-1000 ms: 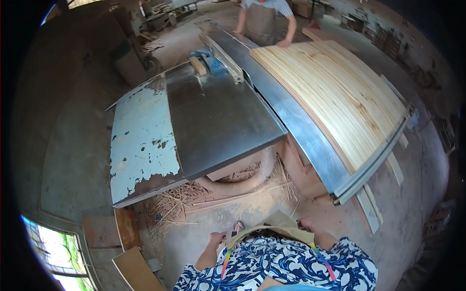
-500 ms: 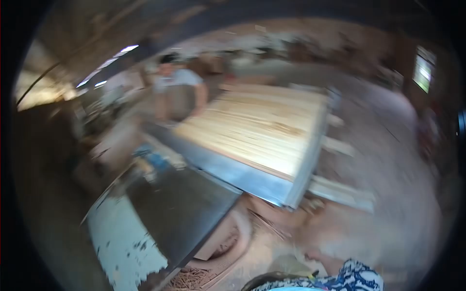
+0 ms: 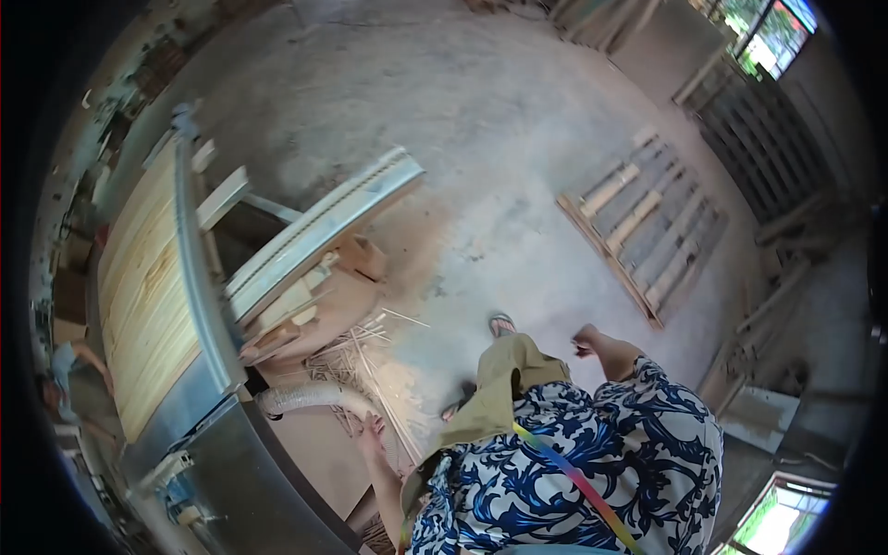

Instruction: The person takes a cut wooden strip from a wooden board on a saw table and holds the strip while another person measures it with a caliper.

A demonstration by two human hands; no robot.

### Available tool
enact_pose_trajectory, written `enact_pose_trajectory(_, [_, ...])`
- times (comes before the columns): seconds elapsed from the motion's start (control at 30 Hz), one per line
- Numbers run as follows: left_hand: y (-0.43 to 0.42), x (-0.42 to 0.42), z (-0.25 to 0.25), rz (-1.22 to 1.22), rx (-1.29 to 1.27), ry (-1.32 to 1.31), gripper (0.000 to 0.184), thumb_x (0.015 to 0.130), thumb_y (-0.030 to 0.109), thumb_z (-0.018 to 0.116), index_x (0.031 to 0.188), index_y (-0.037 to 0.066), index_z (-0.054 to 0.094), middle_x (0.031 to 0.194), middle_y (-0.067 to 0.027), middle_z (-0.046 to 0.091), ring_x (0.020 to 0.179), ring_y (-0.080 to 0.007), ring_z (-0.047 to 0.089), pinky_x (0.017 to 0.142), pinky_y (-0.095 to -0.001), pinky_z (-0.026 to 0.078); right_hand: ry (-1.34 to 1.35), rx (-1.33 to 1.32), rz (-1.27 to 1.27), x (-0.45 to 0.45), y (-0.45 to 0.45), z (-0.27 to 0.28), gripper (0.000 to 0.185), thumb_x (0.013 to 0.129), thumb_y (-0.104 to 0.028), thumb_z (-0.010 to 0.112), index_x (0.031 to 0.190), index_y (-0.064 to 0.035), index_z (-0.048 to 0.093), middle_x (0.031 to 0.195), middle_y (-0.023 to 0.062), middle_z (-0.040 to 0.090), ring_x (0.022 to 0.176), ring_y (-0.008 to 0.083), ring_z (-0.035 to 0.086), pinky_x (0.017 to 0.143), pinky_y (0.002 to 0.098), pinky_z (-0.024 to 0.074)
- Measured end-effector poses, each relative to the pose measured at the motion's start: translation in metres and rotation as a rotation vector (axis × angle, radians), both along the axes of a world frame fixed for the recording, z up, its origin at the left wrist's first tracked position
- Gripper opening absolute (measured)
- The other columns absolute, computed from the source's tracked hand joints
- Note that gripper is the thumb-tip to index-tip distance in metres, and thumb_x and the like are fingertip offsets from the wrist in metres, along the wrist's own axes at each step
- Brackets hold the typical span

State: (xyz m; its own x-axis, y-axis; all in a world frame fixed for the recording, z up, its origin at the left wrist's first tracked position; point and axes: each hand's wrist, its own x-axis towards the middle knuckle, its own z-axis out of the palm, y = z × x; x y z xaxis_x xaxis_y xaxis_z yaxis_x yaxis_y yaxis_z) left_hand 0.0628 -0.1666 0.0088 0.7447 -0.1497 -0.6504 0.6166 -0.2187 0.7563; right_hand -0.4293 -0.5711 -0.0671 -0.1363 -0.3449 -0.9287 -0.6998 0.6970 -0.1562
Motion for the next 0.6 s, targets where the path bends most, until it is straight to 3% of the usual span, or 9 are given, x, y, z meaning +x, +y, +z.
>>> enact_pose_trajectory(0.1, [0.016, -0.03, -0.052, -0.307, -0.323, 0.46, 0.038, 0.089, 0.03, 0.054, 0.102, -0.005, 0.052, 0.093, -0.018, 0.06, 0.086, -0.0277, 0.061, 0.072, -0.0362, 0.051, -0.156, -0.038, 0.33, 0.036, -0.027, -0.001, 0.02, 0.078, -0.015, 0.055, 0.061, -0.0038, 0.053, 0.054, 0.0099, 0.053, 0.05, 0.0193, 0.06, 0.045, 0.0336, 0.0496])
enact_pose_trajectory(0.2, [0.019, -0.07, -0.093, -0.809, -0.176, 0.318, 0.034, 0.09, 0.031, 0.052, 0.1, -0.001, 0.054, 0.092, -0.0142, 0.061, 0.082, -0.0237, 0.061, 0.069, -0.0346, 0.051, -0.351, -0.095, 0.56, 0.049, -0.071, -0.018, 0.01, 0.074, -0.015, 0.059, 0.072, -0.0055, 0.059, 0.064, 0.0112, 0.058, 0.059, 0.0147, 0.06, 0.051, 0.0305, 0.0465])
enact_pose_trajectory(0.3, [0.029, -0.136, -0.106, -1.266, 0.052, -0.064, 0.029, 0.091, 0.033, 0.049, 0.098, 0.006, 0.057, 0.09, -0.0085, 0.061, 0.076, -0.0178, 0.06, 0.065, -0.0321, 0.05, -0.533, -1.063, 1.537, 0.075, -0.131, -0.012, 0.015, 0.077, -0.018, 0.057, 0.089, -0.009, 0.061, 0.087, 0.0086, 0.063, 0.074, 0.019, 0.06, 0.063, 0.0322, 0.0474])
enact_pose_trajectory(0.4, [-0.017, -0.193, -0.077, -0.412, 0.487, 0.501, 0.043, 0.083, 0.044, 0.057, 0.084, 0.002, 0.065, 0.082, -0.0094, 0.065, 0.072, -0.0161, 0.063, 0.06, -0.0293, 0.049, -0.496, -0.79, 1.592, 0.071, -0.179, -0.074, 0.028, 0.077, -0.026, 0.055, 0.098, -0.0106, 0.062, 0.092, 0.0075, 0.064, 0.08, 0.0223, 0.061, 0.069, 0.0356, 0.049])
enact_pose_trajectory(0.43, [-0.02, -0.188, -0.094, -0.62, 0.693, 0.344, 0.051, 0.077, 0.055, 0.058, 0.076, 0.005, 0.068, 0.075, -0.0109, 0.066, 0.067, -0.0197, 0.064, 0.06, -0.0323, 0.049, -0.605, -0.929, 1.677, 0.055, -0.209, -0.132, 0.025, 0.076, -0.028, 0.055, 0.093, -0.0097, 0.062, 0.083, 0.0078, 0.064, 0.075, 0.0235, 0.062, 0.067, 0.0366, 0.0498])
enact_pose_trajectory(0.47, [-0.03, -0.175, -0.105, -0.847, 0.866, 0.066, 0.057, 0.075, 0.063, 0.052, 0.067, 0.009, 0.068, 0.067, -0.0093, 0.065, 0.063, -0.0225, 0.063, 0.062, -0.035, 0.049, -0.406, -1.031, 1.623, 0.053, -0.208, -0.076, 0.02, 0.079, -0.028, 0.053, 0.078, -0.0089, 0.059, 0.074, 0.0076, 0.062, 0.069, 0.0239, 0.061, 0.06, 0.0379, 0.0495])
enact_pose_trajectory(0.5, [-0.058, -0.164, -0.068, -0.829, 0.811, 0.085, 0.063, 0.072, 0.069, 0.047, 0.071, 0.011, 0.069, 0.065, -0.0072, 0.066, 0.066, -0.0248, 0.063, 0.066, -0.036, 0.049, -0.669, -0.616, 1.072, 0.029, -0.218, -0.099, 0.023, 0.065, -0.031, 0.065, 0.072, -0.0107, 0.059, 0.067, 0.0113, 0.059, 0.066, 0.0317, 0.058, 0.058, 0.0419, 0.0463])
enact_pose_trajectory(0.53, [-0.084, -0.157, -0.044, -0.676, 0.739, 0.022, 0.049, 0.073, 0.055, 0.056, 0.066, 0.008, 0.066, 0.062, -0.0063, 0.063, 0.059, -0.0186, 0.062, 0.059, -0.0316, 0.05, -0.363, -1.006, 1.585, 0.023, -0.21, -0.066, 0.024, 0.064, -0.03, 0.066, 0.063, -0.0097, 0.053, 0.063, 0.0104, 0.058, 0.061, 0.032, 0.057, 0.053, 0.0429, 0.0442])
enact_pose_trajectory(0.6, [-0.121, -0.136, -0.02, -0.556, 0.648, -0.06, 0.038, 0.074, 0.04, 0.066, 0.06, 0.005, 0.064, 0.058, -0.0054, 0.061, 0.052, -0.0123, 0.06, 0.051, -0.0271, 0.05, -0.638, -0.906, 1.428, 0.009, -0.196, -0.007, 0.025, 0.069, -0.034, 0.061, 0.062, -0.011, 0.054, 0.062, 0.0096, 0.057, 0.059, 0.0313, 0.056, 0.052, 0.042, 0.044])
